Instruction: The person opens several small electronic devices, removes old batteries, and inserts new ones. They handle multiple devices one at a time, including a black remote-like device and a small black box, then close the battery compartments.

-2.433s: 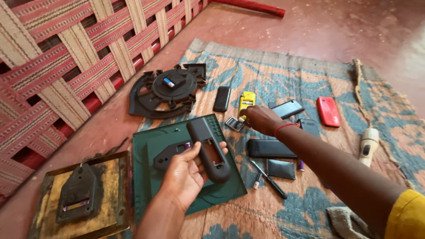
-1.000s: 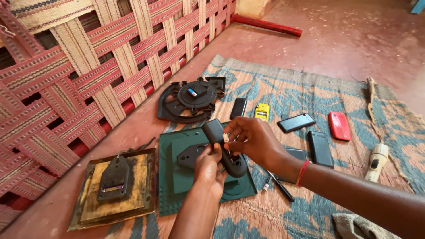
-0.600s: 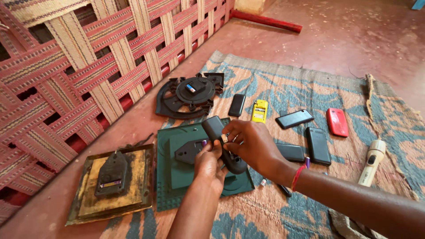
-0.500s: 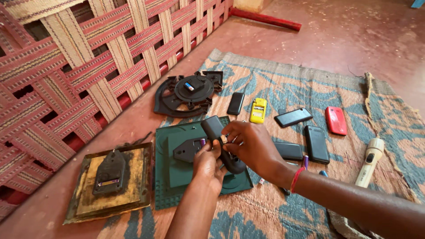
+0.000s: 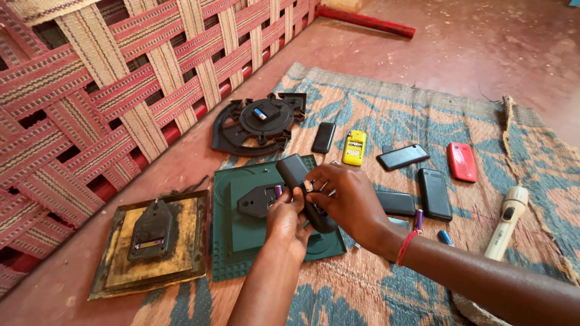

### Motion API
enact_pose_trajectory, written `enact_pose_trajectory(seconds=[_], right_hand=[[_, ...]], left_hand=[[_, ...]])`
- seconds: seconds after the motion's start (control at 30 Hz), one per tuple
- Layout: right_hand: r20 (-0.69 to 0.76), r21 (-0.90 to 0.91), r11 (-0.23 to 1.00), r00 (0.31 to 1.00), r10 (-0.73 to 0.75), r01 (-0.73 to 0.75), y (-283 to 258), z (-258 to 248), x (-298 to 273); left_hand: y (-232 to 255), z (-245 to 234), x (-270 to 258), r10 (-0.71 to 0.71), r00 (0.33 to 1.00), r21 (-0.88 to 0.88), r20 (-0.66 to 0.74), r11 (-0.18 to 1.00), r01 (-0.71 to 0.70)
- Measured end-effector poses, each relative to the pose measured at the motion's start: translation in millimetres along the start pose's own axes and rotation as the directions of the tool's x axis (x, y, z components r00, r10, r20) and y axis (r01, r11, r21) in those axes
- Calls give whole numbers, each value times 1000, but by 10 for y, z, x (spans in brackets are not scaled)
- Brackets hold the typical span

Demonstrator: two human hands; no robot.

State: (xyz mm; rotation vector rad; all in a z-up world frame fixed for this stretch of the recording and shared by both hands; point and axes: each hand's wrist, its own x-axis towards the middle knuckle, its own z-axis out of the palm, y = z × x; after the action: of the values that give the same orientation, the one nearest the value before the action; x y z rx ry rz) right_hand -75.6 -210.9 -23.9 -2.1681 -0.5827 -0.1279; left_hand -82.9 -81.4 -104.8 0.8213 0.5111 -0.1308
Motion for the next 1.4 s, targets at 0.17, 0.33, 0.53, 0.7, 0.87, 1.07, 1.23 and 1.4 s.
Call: enact_pose_trajectory(seconds=[0.17,0.33,0.53,0.7,0.87,1.07,1.23,1.4], right_hand=[[-27,-8,998,998,-58,58,12,37,-36],[-9,23,1000,1000,-5,5,36,65,-75],[-55,-86,993,994,-92,87,100,83,-112],[-70,-160,982,991,-111,99,189,32,-53],[167,148,964,967,194,-219,326,-67,164],[385,386,623,732,561,-680,434,-155,319],[458,323,648,713,531,-690,432,-152,302],[483,294,687,723,494,-665,379,-72,275]], left_hand=[[21,-28,-26,-8,1000,11,-15,1000,8],[7,-63,-2,-29,1000,4,-11,1000,29],[-71,-107,37,-56,998,64,-34,996,58],[-145,-120,92,-54,998,121,-17,991,56],[-200,-79,144,-47,999,-29,-7,998,47],[-127,-51,176,82,979,-162,185,985,-52],[-120,-73,202,125,979,-114,160,988,-107],[-181,-166,194,142,981,-90,135,987,-131]])
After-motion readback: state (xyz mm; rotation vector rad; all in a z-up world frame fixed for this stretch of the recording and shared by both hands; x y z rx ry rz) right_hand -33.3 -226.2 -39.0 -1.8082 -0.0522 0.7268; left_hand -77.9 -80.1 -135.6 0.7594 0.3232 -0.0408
